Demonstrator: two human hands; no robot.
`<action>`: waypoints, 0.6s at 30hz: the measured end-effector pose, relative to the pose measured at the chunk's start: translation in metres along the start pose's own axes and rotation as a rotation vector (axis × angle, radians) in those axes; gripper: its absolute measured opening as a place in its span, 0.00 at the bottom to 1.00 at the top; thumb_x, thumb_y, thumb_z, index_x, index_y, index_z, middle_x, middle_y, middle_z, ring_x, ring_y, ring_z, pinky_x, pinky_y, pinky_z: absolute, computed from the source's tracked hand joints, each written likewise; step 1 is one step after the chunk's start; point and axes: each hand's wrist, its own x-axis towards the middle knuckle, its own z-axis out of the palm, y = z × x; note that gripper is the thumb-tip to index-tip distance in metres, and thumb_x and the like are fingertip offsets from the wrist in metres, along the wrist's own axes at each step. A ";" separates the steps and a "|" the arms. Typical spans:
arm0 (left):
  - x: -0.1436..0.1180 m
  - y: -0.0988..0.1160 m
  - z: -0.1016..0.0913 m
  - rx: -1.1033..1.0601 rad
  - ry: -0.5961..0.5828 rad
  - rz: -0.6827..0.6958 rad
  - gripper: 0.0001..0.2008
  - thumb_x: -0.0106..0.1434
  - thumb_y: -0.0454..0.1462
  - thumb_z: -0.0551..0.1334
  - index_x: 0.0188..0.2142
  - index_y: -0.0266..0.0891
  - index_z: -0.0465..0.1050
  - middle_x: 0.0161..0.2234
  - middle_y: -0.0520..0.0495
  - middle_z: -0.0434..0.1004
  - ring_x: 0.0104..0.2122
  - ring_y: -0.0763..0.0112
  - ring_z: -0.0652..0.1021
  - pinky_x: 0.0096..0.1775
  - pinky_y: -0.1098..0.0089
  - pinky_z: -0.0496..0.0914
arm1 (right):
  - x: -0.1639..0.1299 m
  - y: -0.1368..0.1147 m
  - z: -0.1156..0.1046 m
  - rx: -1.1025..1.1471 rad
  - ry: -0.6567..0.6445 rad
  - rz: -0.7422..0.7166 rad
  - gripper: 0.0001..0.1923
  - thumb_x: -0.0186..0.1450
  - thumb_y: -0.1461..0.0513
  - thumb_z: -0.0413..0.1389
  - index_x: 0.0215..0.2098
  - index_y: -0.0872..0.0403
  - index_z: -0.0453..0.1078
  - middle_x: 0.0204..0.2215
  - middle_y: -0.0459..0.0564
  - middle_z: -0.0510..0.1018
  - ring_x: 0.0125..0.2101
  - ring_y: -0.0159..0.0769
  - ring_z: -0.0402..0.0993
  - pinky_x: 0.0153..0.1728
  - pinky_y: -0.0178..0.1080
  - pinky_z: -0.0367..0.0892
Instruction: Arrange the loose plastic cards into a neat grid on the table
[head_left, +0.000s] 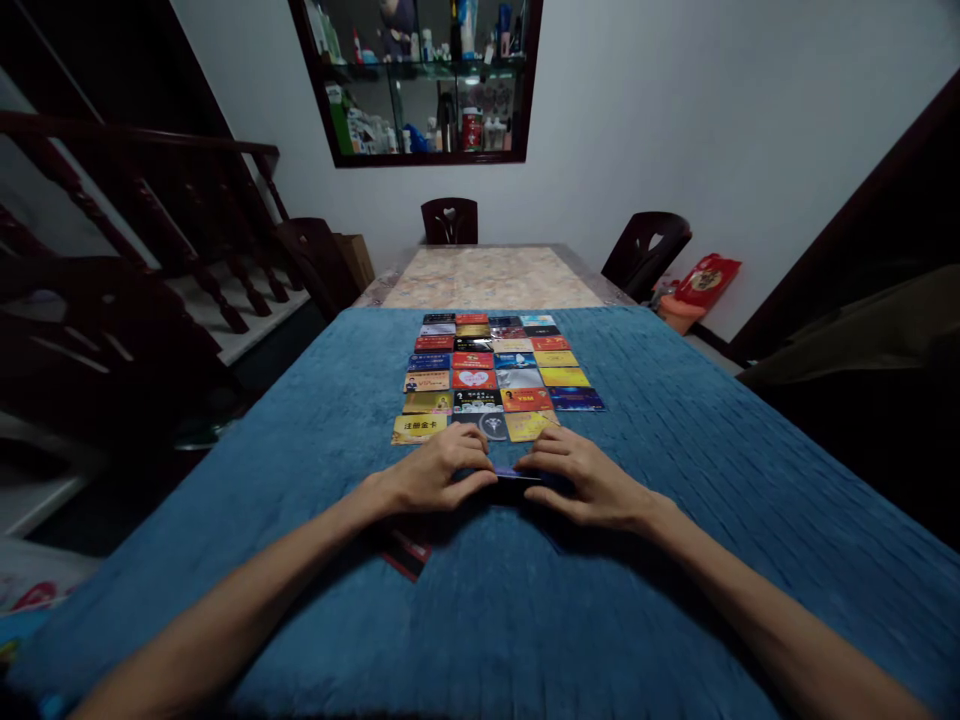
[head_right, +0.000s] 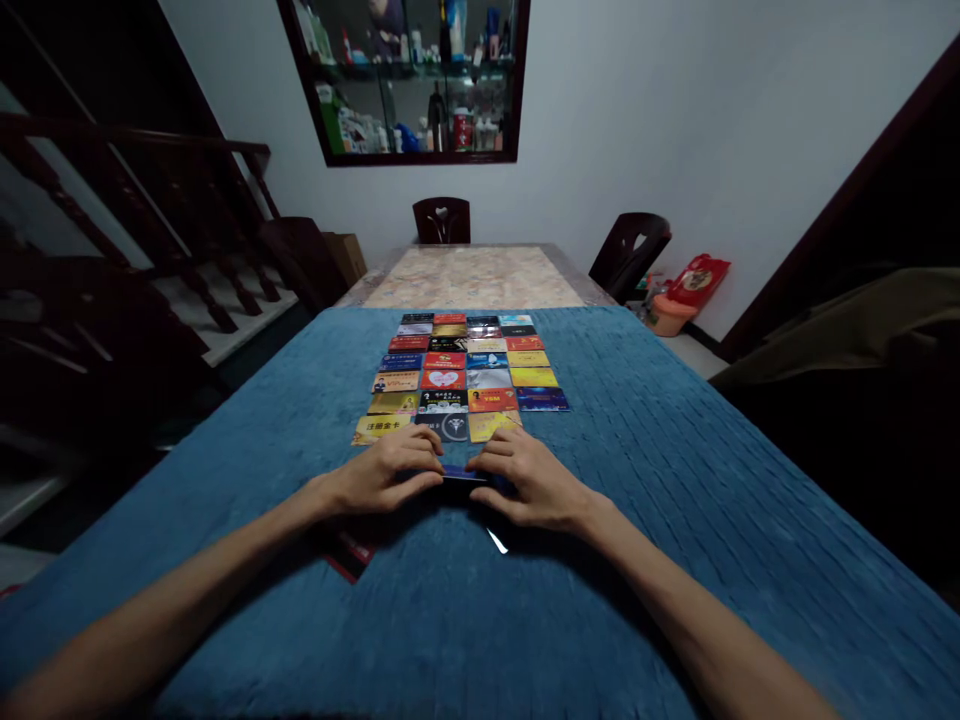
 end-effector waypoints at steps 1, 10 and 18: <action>0.000 -0.002 0.001 -0.009 0.012 -0.017 0.11 0.70 0.37 0.57 0.36 0.36 0.77 0.35 0.44 0.77 0.43 0.64 0.74 0.48 0.63 0.70 | 0.000 0.001 0.002 -0.012 0.011 0.008 0.11 0.70 0.60 0.53 0.48 0.53 0.73 0.36 0.53 0.79 0.39 0.41 0.71 0.41 0.45 0.66; -0.002 -0.018 0.003 -0.009 0.069 -0.084 0.11 0.68 0.33 0.57 0.44 0.34 0.77 0.39 0.41 0.78 0.41 0.65 0.76 0.43 0.64 0.72 | -0.003 0.009 0.014 -0.066 0.135 0.091 0.15 0.69 0.65 0.50 0.52 0.52 0.70 0.39 0.56 0.78 0.39 0.42 0.72 0.39 0.45 0.70; -0.003 -0.017 0.003 -0.022 0.045 -0.116 0.14 0.66 0.29 0.56 0.48 0.38 0.75 0.41 0.44 0.79 0.41 0.66 0.76 0.44 0.62 0.72 | -0.003 0.009 0.013 -0.117 0.136 0.106 0.20 0.68 0.66 0.50 0.58 0.50 0.67 0.42 0.55 0.79 0.39 0.43 0.73 0.38 0.46 0.69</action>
